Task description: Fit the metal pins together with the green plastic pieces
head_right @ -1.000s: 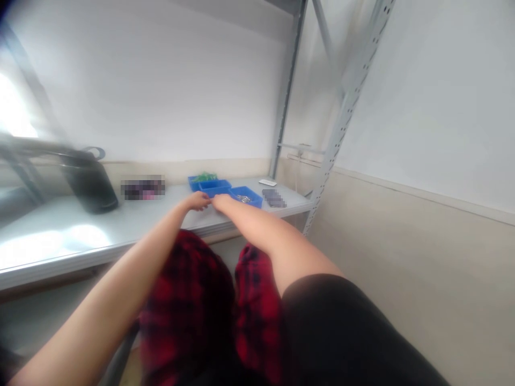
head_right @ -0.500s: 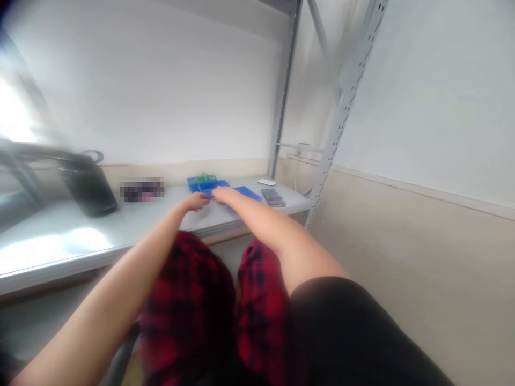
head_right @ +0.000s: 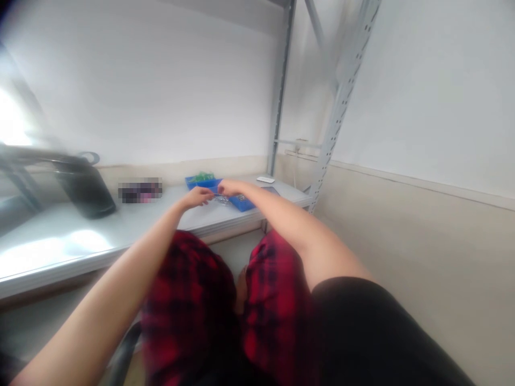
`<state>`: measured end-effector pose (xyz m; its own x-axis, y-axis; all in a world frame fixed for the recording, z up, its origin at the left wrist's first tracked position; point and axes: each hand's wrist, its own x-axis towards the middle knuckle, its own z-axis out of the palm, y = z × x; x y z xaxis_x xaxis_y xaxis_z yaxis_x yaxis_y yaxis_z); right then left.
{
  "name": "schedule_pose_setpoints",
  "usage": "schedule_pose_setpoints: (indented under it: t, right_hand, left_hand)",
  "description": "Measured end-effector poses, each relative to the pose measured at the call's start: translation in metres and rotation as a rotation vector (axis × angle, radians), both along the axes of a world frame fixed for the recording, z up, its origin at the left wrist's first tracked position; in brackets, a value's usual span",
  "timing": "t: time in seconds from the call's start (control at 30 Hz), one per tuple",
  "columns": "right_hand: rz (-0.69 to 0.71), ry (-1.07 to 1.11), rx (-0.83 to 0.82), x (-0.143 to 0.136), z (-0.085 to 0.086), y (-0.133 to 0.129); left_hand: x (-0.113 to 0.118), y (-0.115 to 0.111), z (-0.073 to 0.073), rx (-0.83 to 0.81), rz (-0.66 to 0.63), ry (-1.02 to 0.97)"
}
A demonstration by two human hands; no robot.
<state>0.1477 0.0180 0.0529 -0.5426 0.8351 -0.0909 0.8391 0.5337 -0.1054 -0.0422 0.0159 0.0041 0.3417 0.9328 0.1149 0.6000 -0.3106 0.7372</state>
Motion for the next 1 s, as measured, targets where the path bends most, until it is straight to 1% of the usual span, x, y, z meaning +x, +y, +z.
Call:
schedule_pose_setpoints:
  t: [0.17, 0.3, 0.4, 0.5, 0.67, 0.83, 1.0]
  right_hand:
    - [-0.028, -0.028, 0.004, 0.001, 0.001, -0.005]
    - [-0.026, 0.029, 0.034, 0.000, 0.007, -0.008]
    - [-0.043, 0.007, 0.043, 0.001, 0.013, -0.013]
    - [-0.059, -0.058, 0.017, 0.001, 0.016, -0.020]
    - [-0.120, -0.104, -0.089, 0.001, 0.018, -0.027]
    - [-0.135, -0.144, -0.052, 0.003, 0.019, -0.025]
    - [-0.130, -0.159, -0.064, 0.008, 0.026, -0.030]
  left_hand:
    - [0.002, -0.004, 0.003, 0.030, -0.033, -0.029]
    - [0.002, -0.005, 0.004, 0.021, -0.050, -0.026]
    - [0.003, -0.006, 0.004, 0.042, -0.054, -0.060]
    - [0.004, -0.006, 0.003, 0.060, -0.059, -0.097]
    - [0.007, -0.004, 0.002, 0.098, -0.081, -0.145]
    - [0.009, -0.004, 0.002, 0.119, -0.083, -0.157]
    - [0.009, -0.008, 0.004, 0.139, -0.111, -0.159]
